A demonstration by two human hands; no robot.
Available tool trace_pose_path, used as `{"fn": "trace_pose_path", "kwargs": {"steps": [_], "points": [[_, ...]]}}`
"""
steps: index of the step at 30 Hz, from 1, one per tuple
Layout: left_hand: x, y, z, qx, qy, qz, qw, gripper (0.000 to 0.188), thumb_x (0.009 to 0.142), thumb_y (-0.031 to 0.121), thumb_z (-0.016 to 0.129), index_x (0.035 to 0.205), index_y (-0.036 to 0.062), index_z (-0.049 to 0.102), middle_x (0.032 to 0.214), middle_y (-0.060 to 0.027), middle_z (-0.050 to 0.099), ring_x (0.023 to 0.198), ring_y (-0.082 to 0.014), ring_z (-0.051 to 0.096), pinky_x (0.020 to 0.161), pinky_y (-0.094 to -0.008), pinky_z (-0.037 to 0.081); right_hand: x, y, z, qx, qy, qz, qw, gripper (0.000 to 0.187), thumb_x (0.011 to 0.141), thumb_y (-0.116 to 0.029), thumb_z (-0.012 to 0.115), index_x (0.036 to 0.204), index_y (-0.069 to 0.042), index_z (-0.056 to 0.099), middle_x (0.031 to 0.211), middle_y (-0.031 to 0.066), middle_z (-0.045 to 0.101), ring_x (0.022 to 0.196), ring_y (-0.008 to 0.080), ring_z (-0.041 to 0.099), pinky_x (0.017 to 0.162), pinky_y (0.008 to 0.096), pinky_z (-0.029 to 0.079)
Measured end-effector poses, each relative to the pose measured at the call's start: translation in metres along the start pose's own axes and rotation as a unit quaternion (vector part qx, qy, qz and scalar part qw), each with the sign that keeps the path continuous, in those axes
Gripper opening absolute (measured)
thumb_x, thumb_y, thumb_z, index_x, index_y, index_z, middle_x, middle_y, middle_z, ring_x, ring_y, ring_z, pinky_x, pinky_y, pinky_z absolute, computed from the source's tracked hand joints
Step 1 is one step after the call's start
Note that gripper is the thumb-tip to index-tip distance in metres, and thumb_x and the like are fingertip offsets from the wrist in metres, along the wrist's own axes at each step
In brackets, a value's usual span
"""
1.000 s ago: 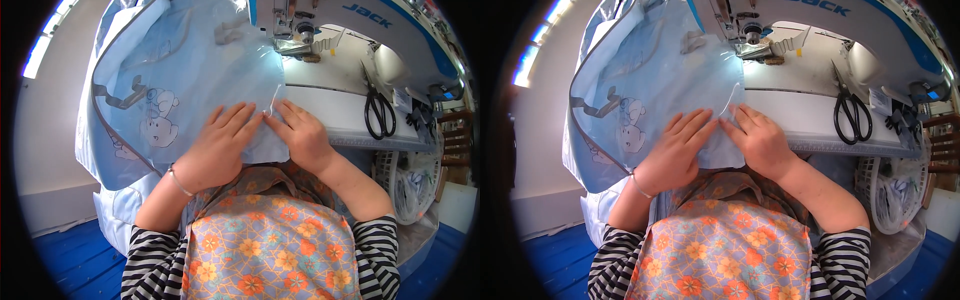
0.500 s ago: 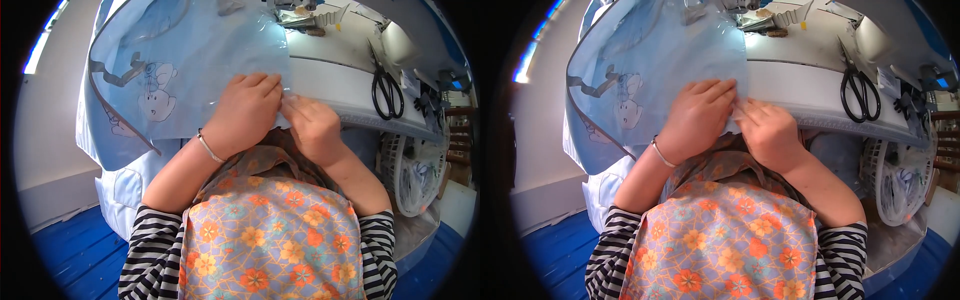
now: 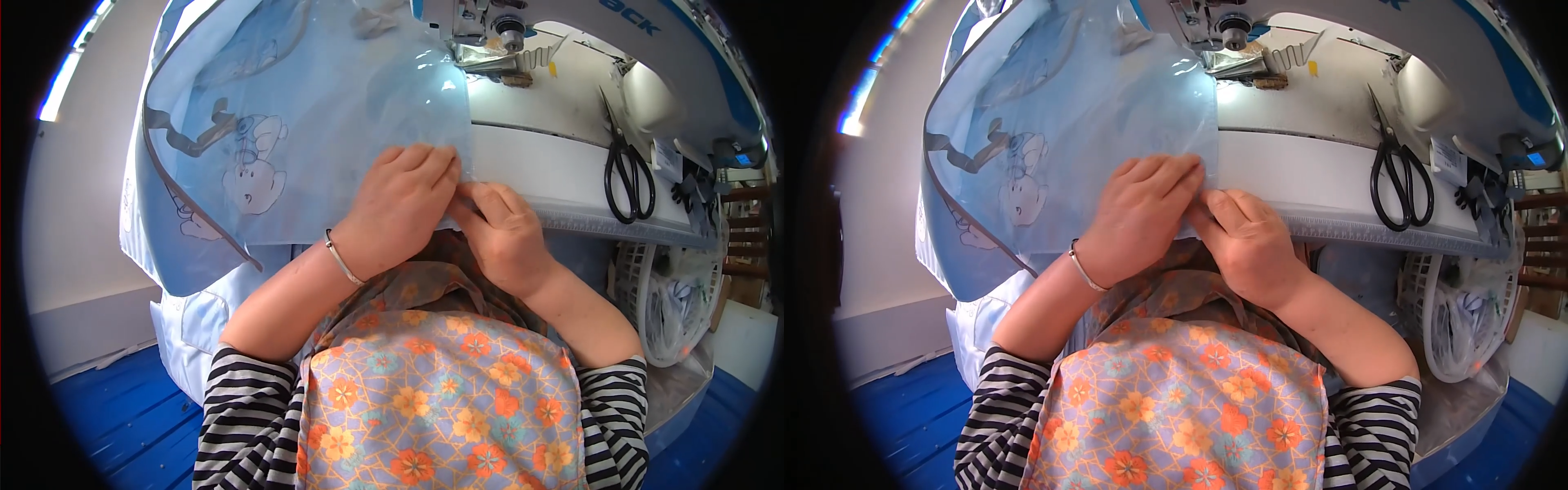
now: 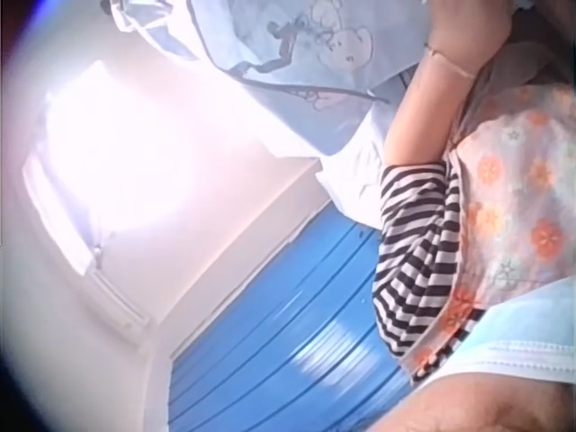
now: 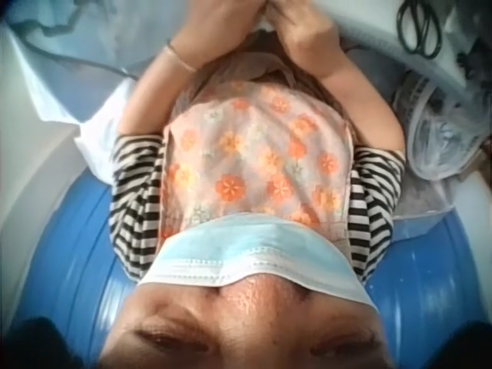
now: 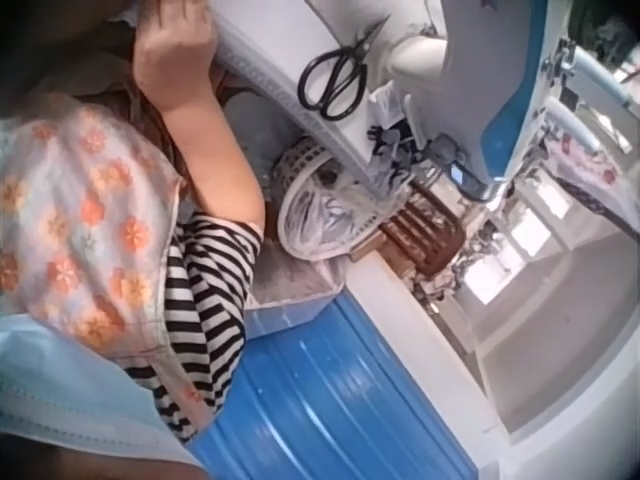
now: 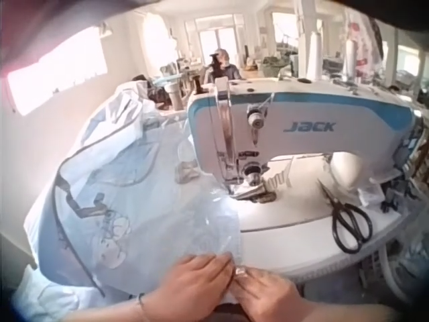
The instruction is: Sewing light blue fabric pieces together using an industrial sewing machine.
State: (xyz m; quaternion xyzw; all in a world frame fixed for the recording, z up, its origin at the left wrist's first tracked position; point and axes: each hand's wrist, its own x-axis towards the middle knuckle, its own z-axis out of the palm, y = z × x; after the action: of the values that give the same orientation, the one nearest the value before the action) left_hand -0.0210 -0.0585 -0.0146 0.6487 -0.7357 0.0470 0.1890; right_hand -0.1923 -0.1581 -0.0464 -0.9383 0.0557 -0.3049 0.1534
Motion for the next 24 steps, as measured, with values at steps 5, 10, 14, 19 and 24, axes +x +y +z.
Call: {"fn": "trace_pose_path", "kwargs": {"steps": [5, 10, 14, 19, 24], "points": [[0.005, -0.012, 0.007, 0.038, 0.05, 0.017, 0.998, 0.038, 0.079, 0.012, 0.063, 0.115, 0.0001, 0.067, 0.12, -0.0117, 0.065, 0.107, -0.0268, 0.061, 0.087, -0.0386, 0.049, 0.008, 0.003, 0.004, -0.047, -0.003, -0.01, 0.999, 0.031, 0.083, -0.006, 0.065, 0.112, 0.002, 0.072, 0.115, 0.0131, 0.066, 0.109, 0.0275, 0.062, 0.09, 0.0359, 0.056], [0.015, -0.033, 0.016, 0.049, 0.067, 0.027, 0.996, 0.037, 0.079, 0.013, 0.063, 0.114, 0.002, 0.069, 0.118, -0.0109, 0.065, 0.107, -0.0257, 0.061, 0.087, -0.0376, 0.05, 0.018, 0.011, 0.01, -0.076, -0.003, -0.011, 0.997, 0.034, 0.086, -0.007, 0.065, 0.117, 0.004, 0.069, 0.119, 0.0163, 0.067, 0.11, 0.0305, 0.064, 0.093, 0.0375, 0.055], [0.024, -0.05, 0.019, 0.024, 0.068, 0.037, 0.997, 0.034, 0.079, 0.011, 0.064, 0.111, 0.0044, 0.071, 0.116, -0.0093, 0.067, 0.106, -0.0248, 0.063, 0.084, -0.0374, 0.052, 0.027, 0.017, 0.012, -0.066, -0.003, -0.008, 0.998, 0.034, 0.087, -0.008, 0.065, 0.118, 0.006, 0.068, 0.118, 0.0191, 0.068, 0.109, 0.0333, 0.066, 0.095, 0.0391, 0.055], [0.04, -0.07, 0.022, 0.024, 0.1, 0.051, 0.993, 0.028, 0.078, 0.011, 0.065, 0.104, 0.0063, 0.074, 0.11, -0.0076, 0.069, 0.103, -0.024, 0.066, 0.082, -0.0357, 0.056, 0.041, 0.023, 0.01, -0.054, -0.021, 0.004, 0.998, 0.033, 0.086, -0.008, 0.066, 0.115, 0.006, 0.066, 0.119, 0.021, 0.067, 0.11, 0.0352, 0.065, 0.096, 0.0411, 0.054], [0.052, -0.084, 0.022, -0.009, 0.088, 0.054, 0.995, 0.024, 0.079, 0.011, 0.065, 0.1, 0.0086, 0.074, 0.108, -0.0039, 0.071, 0.102, -0.0219, 0.068, 0.08, -0.0336, 0.057, 0.058, 0.031, 0.009, -0.042, -0.013, 0.016, 0.999, 0.032, 0.084, -0.007, 0.066, 0.112, 0.006, 0.066, 0.118, 0.0216, 0.066, 0.11, 0.0362, 0.064, 0.094, 0.0417, 0.054]]}}
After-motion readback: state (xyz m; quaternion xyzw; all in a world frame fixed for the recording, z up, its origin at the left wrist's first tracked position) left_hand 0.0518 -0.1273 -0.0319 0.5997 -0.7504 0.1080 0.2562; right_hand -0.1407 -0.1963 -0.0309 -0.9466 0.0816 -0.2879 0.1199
